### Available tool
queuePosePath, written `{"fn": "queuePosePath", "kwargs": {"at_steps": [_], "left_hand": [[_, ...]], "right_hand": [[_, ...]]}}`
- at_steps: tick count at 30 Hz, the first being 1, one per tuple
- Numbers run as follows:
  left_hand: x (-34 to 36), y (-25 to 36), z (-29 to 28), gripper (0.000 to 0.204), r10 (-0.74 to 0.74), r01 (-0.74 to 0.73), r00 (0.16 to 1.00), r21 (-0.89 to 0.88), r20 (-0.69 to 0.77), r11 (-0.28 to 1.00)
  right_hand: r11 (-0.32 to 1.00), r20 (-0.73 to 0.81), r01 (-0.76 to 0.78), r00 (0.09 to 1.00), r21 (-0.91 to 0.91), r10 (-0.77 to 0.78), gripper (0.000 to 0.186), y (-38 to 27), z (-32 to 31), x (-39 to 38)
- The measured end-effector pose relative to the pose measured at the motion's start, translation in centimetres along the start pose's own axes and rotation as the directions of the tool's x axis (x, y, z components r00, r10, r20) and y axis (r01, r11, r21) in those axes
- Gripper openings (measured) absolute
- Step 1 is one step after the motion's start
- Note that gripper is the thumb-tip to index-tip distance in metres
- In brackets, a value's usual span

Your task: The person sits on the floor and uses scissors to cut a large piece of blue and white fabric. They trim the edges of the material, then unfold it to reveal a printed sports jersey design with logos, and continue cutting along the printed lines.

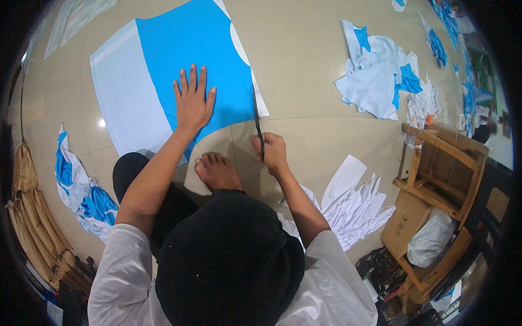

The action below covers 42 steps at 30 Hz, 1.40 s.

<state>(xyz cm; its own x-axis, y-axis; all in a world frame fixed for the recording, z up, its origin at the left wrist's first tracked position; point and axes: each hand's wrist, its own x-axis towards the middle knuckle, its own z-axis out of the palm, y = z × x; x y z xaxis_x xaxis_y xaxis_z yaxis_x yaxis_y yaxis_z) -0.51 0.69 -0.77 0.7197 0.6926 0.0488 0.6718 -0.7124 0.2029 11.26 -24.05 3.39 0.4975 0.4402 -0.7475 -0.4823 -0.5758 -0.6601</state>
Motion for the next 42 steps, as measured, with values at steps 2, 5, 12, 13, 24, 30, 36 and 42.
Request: {"fn": "queuePosePath", "kwargs": {"at_steps": [2,5,12,13,24,30,36,42], "left_hand": [[0.0,0.0,-0.2,0.068,0.002,-0.002,1.0,0.006,-0.007,1.0],[-0.1,0.0,-0.2,0.068,0.002,-0.002,1.0,0.004,-0.012,1.0],[0.0,-0.1,0.0,0.064,0.007,-0.016,0.995,-0.087,-0.103,0.996],[0.0,0.0,-0.2,0.062,0.004,-0.022,0.99,-0.123,-0.14,0.992],[-2.7,4.2,0.2,0.029,0.447,-0.481,0.876,-0.408,-0.182,0.776],[-2.6,4.0,0.7,0.024,0.379,-0.436,0.9,-0.468,-0.215,0.769],[-2.5,3.9,0.4,0.024,0.384,-0.454,0.891,-0.502,-0.243,0.736],[-2.4,3.8,0.5,0.021,0.366,-0.443,0.896,-0.529,-0.249,0.724]], "right_hand": [[1.0,0.003,0.002,1.0,0.007,-0.002,0.028,0.0,0.0,0.1],[1.0,0.002,0.015,1.0,0.008,-0.015,0.027,0.3,0.0,0.3],[1.0,-0.005,0.0,1.0,-0.003,0.0,0.024,0.6,-0.3,-0.2],[1.0,0.003,-0.005,1.0,0.008,0.005,0.023,0.6,-0.3,-0.3],[1.0,0.008,-0.013,1.0,-0.015,0.013,0.023,1.7,-1.5,-0.9],[1.0,0.019,-0.023,1.0,-0.006,0.023,0.023,1.0,-1.2,-1.4],[0.999,0.059,0.002,0.998,0.039,-0.005,0.024,1.2,-0.9,-0.7],[0.998,0.068,-0.001,0.998,0.065,-0.003,0.024,1.1,-0.8,-0.5]]}}
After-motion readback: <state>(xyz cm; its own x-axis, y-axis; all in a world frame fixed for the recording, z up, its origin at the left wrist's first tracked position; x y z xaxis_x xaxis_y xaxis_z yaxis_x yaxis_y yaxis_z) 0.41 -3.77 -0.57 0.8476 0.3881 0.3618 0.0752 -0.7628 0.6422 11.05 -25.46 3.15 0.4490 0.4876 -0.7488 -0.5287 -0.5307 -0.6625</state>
